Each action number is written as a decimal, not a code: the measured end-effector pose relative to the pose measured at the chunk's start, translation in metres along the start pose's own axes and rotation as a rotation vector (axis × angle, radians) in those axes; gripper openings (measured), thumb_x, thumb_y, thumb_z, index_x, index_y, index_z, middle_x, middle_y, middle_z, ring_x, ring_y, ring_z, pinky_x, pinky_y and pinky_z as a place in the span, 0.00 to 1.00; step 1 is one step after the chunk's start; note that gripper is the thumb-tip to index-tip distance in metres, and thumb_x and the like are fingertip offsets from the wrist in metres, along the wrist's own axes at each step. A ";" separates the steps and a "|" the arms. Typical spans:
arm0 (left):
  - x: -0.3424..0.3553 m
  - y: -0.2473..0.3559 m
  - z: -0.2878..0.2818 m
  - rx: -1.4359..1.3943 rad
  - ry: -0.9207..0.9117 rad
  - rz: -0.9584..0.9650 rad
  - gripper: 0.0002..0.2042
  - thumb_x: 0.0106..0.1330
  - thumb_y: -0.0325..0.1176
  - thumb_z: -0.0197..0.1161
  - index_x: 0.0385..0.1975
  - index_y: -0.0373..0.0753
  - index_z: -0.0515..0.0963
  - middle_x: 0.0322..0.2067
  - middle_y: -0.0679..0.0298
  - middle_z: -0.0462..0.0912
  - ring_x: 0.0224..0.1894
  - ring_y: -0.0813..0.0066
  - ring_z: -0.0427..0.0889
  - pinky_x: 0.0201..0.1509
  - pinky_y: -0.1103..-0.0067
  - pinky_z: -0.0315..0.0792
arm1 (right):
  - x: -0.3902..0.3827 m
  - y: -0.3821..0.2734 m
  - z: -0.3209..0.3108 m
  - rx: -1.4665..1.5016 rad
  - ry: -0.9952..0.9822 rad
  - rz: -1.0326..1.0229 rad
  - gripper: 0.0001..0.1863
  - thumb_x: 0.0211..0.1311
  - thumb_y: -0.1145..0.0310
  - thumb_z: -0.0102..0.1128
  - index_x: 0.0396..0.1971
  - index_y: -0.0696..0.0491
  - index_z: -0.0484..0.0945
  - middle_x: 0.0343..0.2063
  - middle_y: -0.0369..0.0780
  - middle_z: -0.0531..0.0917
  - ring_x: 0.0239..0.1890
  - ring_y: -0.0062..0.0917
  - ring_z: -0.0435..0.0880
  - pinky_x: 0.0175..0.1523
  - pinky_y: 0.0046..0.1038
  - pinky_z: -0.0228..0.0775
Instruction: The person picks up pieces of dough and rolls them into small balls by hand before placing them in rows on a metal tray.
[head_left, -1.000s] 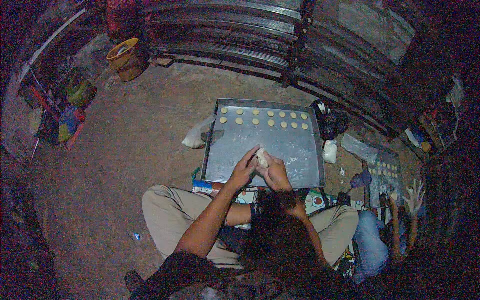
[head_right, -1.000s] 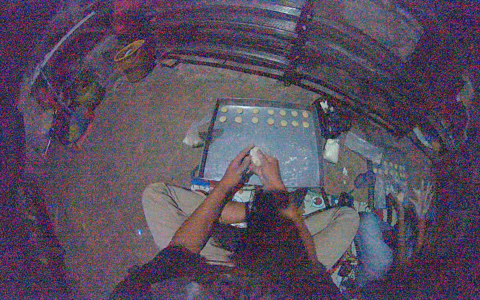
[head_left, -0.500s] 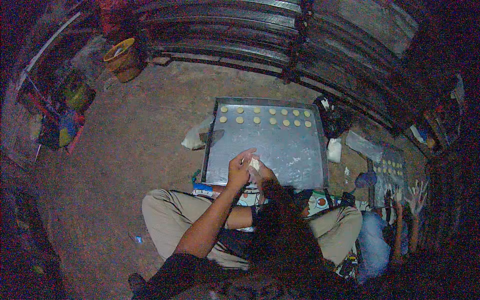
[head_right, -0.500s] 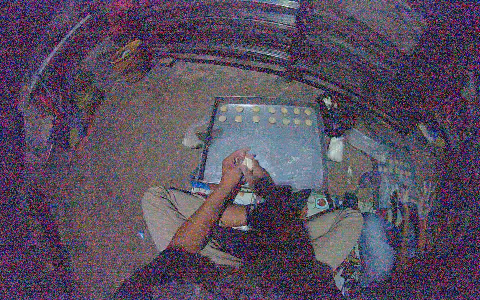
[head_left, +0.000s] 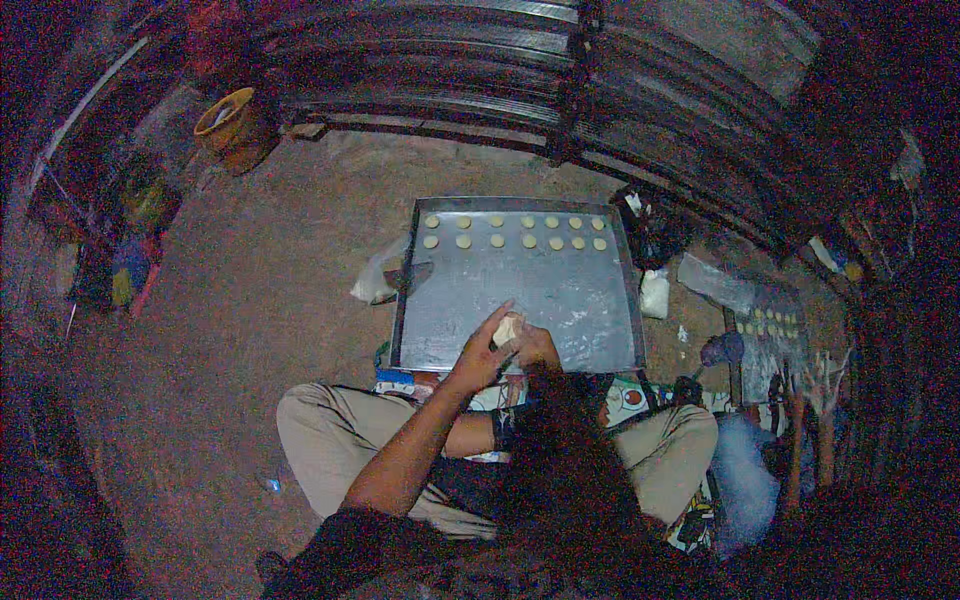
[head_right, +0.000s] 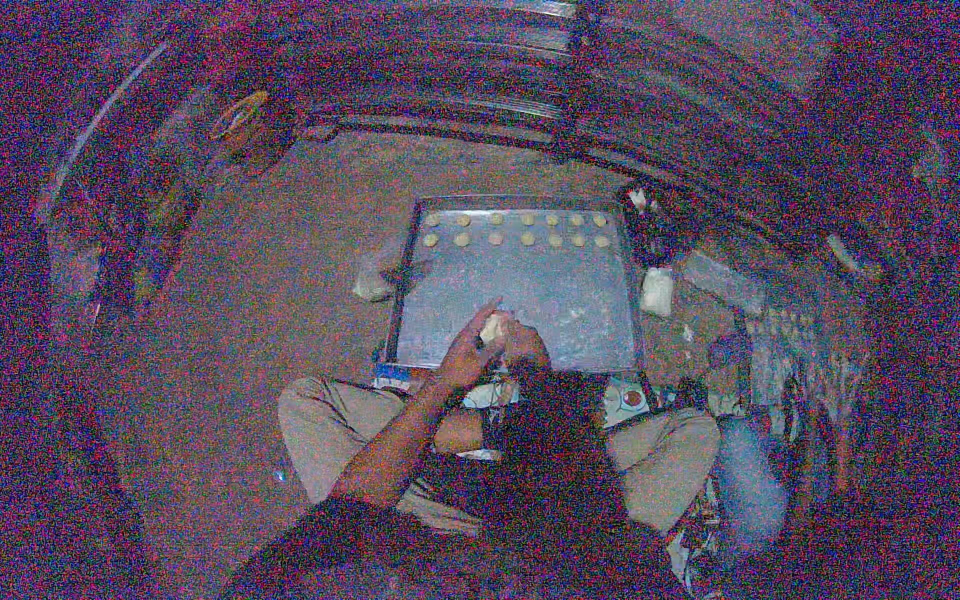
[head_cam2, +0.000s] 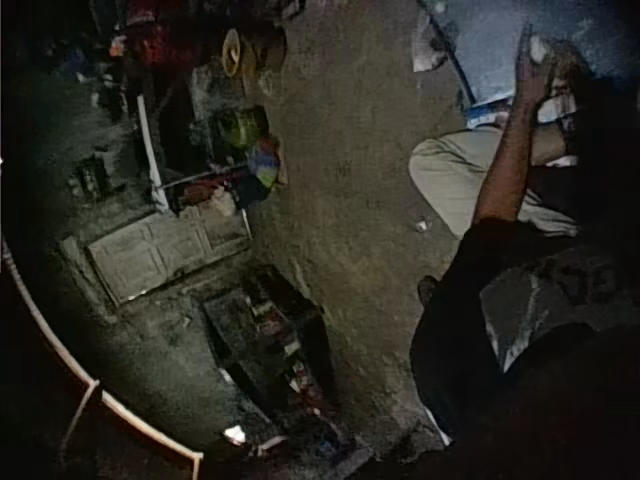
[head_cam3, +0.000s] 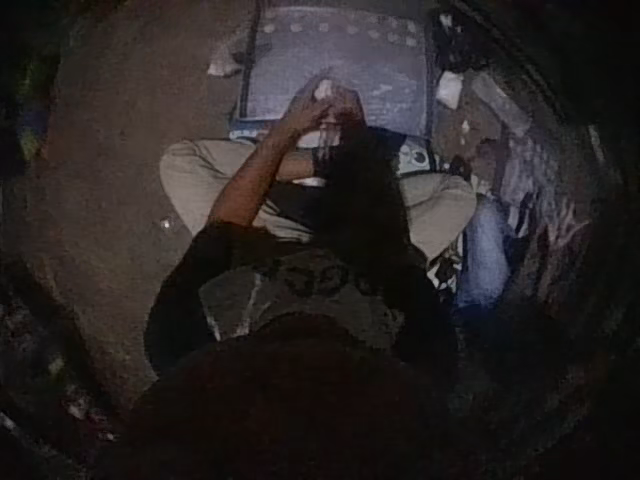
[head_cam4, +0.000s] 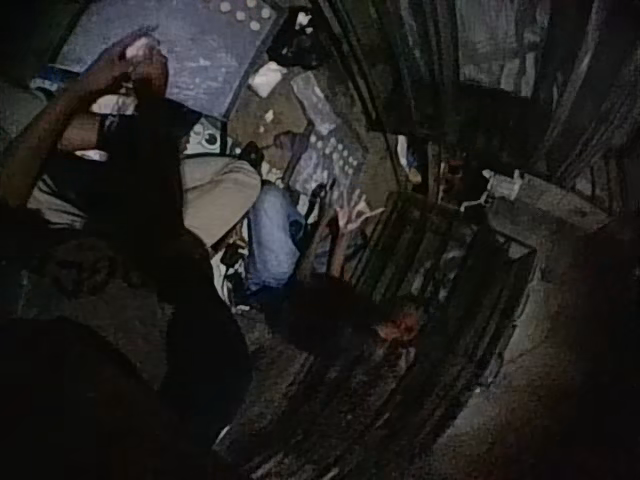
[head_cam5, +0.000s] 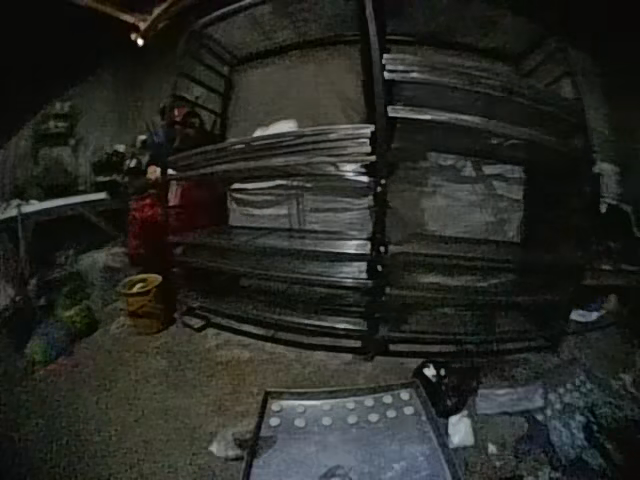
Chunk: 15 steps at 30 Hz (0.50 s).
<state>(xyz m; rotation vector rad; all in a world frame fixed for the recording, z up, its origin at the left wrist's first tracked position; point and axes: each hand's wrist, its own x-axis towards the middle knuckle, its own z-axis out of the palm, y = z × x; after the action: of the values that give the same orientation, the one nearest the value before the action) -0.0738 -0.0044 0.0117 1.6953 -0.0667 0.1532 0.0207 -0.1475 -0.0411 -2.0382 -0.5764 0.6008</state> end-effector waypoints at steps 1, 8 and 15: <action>0.006 -0.006 -0.004 0.016 -0.013 0.011 0.32 0.68 0.38 0.63 0.70 0.40 0.59 0.56 0.52 0.76 0.58 0.63 0.75 0.63 0.71 0.67 | 0.003 0.007 0.000 0.260 -0.050 -0.002 0.22 0.70 0.57 0.52 0.57 0.53 0.71 0.39 0.47 0.85 0.31 0.39 0.86 0.33 0.37 0.79; 0.015 -0.028 -0.008 -0.067 0.467 -0.044 0.21 0.72 0.37 0.58 0.62 0.38 0.68 0.47 0.54 0.79 0.47 0.66 0.79 0.52 0.72 0.73 | 0.002 -0.003 0.019 1.055 -0.286 0.135 0.25 0.69 0.57 0.55 0.61 0.53 0.68 0.39 0.42 0.85 0.33 0.33 0.86 0.34 0.32 0.79; 0.010 -0.028 -0.014 -0.692 0.540 -0.291 0.20 0.74 0.47 0.54 0.28 0.36 0.76 0.20 0.63 0.78 0.20 0.73 0.77 0.23 0.77 0.71 | -0.004 -0.026 0.037 0.105 0.018 0.136 0.27 0.72 0.60 0.45 0.67 0.55 0.59 0.41 0.47 0.85 0.41 0.37 0.85 0.50 0.40 0.77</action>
<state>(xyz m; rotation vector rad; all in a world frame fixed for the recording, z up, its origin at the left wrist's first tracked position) -0.0614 0.0139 -0.0123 0.9179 0.4790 0.3224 -0.0098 -0.1141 -0.0351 -1.9920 -0.3892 0.6787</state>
